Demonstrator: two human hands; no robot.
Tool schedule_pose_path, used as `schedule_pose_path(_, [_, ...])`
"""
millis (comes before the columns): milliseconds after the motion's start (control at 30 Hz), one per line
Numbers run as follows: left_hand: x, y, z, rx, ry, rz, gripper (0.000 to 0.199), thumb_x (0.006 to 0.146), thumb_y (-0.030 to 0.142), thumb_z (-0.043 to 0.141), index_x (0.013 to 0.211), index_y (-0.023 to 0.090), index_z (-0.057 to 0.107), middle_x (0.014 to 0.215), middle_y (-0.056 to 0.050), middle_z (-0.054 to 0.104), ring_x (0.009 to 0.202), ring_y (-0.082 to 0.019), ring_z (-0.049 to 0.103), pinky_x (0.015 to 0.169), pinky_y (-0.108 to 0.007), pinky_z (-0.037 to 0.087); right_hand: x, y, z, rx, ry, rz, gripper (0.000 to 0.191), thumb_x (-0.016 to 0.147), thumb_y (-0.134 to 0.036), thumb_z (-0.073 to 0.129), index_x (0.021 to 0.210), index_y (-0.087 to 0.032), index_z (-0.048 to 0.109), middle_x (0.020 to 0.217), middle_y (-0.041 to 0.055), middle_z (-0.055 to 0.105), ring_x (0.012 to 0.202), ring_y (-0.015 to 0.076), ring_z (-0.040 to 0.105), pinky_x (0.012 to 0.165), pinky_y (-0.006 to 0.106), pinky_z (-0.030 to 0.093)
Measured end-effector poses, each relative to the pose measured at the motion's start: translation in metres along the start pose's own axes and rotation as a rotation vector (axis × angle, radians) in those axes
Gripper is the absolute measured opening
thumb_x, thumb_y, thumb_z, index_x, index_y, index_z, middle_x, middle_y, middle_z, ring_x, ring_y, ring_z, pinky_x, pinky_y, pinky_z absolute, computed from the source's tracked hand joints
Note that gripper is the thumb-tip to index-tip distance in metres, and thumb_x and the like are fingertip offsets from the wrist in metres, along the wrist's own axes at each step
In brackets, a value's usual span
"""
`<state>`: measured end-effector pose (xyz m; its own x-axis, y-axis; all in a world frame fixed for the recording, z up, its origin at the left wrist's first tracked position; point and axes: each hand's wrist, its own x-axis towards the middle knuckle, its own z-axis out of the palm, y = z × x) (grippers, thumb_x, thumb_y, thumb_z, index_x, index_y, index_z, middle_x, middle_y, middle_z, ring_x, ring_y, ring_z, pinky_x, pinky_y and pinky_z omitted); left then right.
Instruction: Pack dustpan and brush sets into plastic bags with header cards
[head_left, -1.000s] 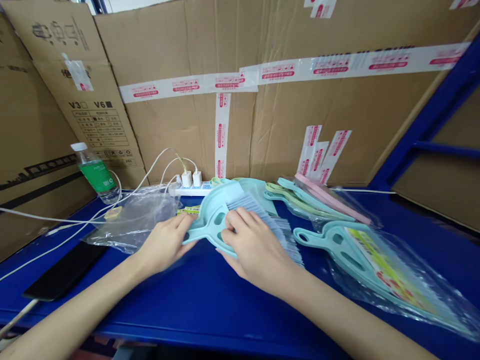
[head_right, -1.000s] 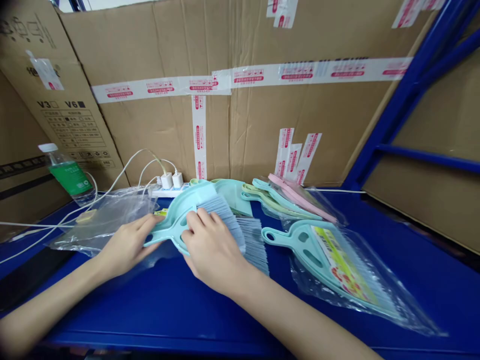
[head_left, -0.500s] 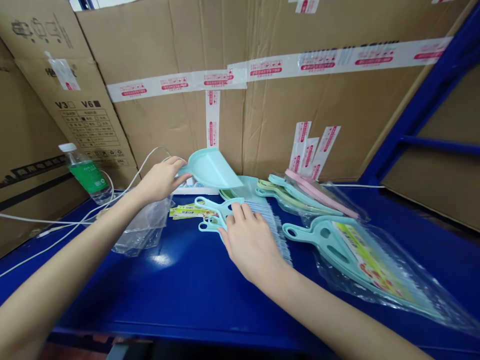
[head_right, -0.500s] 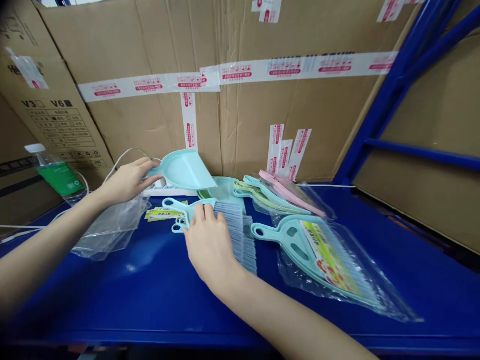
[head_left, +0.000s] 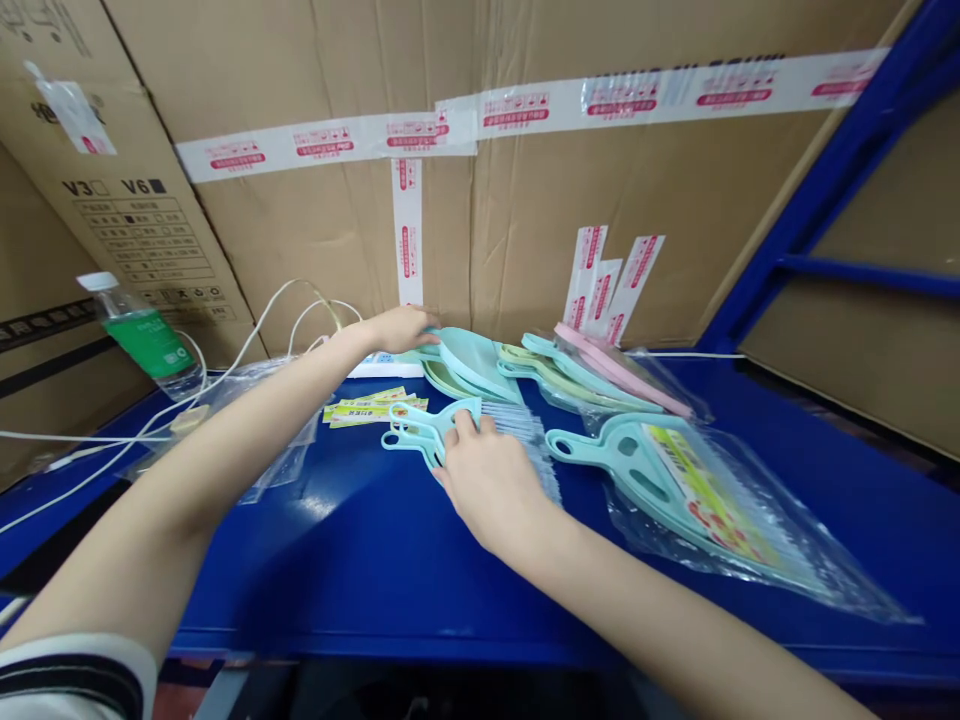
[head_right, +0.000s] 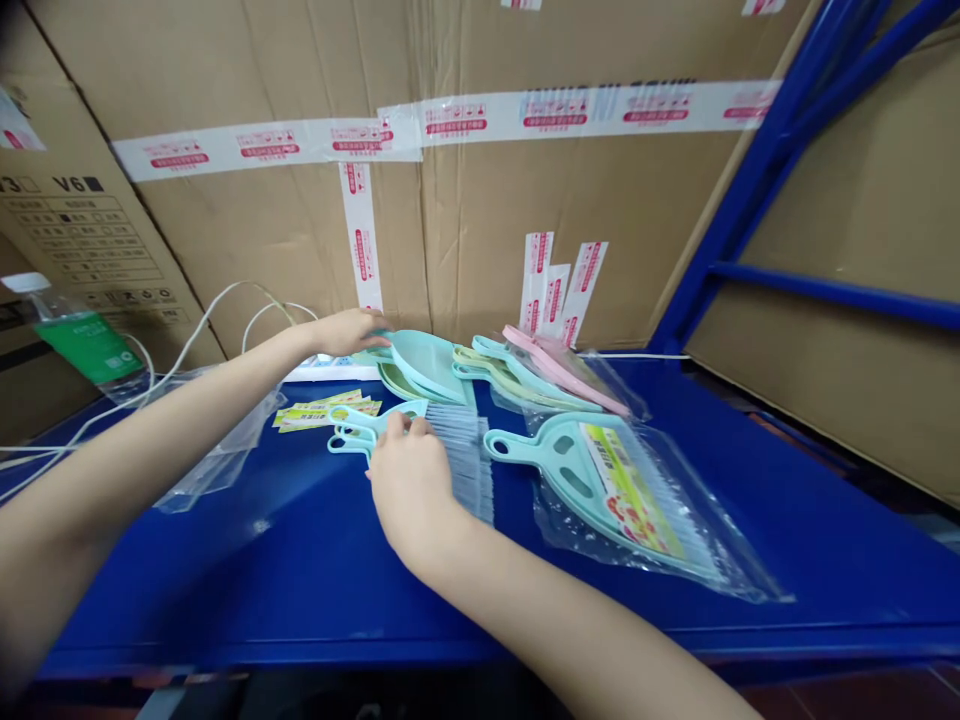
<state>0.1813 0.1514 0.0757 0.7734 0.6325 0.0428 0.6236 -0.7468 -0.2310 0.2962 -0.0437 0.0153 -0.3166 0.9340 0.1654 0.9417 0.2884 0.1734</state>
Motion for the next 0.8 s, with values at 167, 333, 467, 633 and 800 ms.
schedule_pose_path(167, [0.015,0.004,0.007,0.009,-0.046,0.011,0.033,0.094,0.032,0.047,0.115,0.014,0.064,0.113,-0.012,0.07,0.106,-0.022,0.062,0.089,-0.028,0.042,0.004,0.003,-0.004,0.015,-0.024,0.015,0.035,0.092,-0.035,0.058,0.113,-0.007,0.062,0.105,0.0195,0.065,0.091,0.0271,0.066,0.066,0.032,0.052])
schedule_pose_path(333, [0.021,0.008,0.019,0.021,-0.079,0.016,0.034,0.092,0.029,0.049,0.119,0.014,0.062,0.116,-0.013,0.069,0.109,-0.024,0.061,0.089,-0.029,0.042,0.008,-0.001,0.0,0.005,-0.019,0.022,0.036,0.092,-0.038,0.059,0.115,-0.01,0.059,0.11,0.0196,0.065,0.095,0.027,0.065,0.068,0.032,0.051])
schedule_pose_path(467, [0.024,0.01,0.022,0.011,-0.098,0.034,0.037,0.092,0.031,0.049,0.123,0.014,0.059,0.12,-0.013,0.068,0.109,-0.023,0.062,0.088,-0.028,0.043,0.008,0.0,0.003,-0.005,-0.029,0.029,0.035,0.093,-0.036,0.057,0.118,-0.011,0.057,0.111,0.0192,0.065,0.097,0.0276,0.065,0.069,0.033,0.051])
schedule_pose_path(633, [0.025,0.001,0.019,-0.011,-0.125,0.053,0.036,0.089,0.026,0.054,0.123,0.015,0.06,0.123,-0.012,0.067,0.11,-0.023,0.061,0.09,-0.027,0.043,0.006,0.002,0.002,-0.029,-0.03,0.03,0.035,0.093,-0.033,0.057,0.121,-0.012,0.056,0.11,0.0183,0.064,0.094,0.027,0.065,0.067,0.032,0.05])
schedule_pose_path(800, [0.021,-0.016,0.018,-0.012,-0.135,0.022,0.038,0.089,0.024,0.053,0.125,0.016,0.058,0.125,-0.011,0.065,0.113,-0.021,0.059,0.093,-0.026,0.041,0.007,0.004,0.002,-0.011,-0.049,0.043,0.035,0.092,-0.033,0.058,0.119,-0.011,0.058,0.108,0.0194,0.066,0.093,0.0268,0.065,0.066,0.032,0.049])
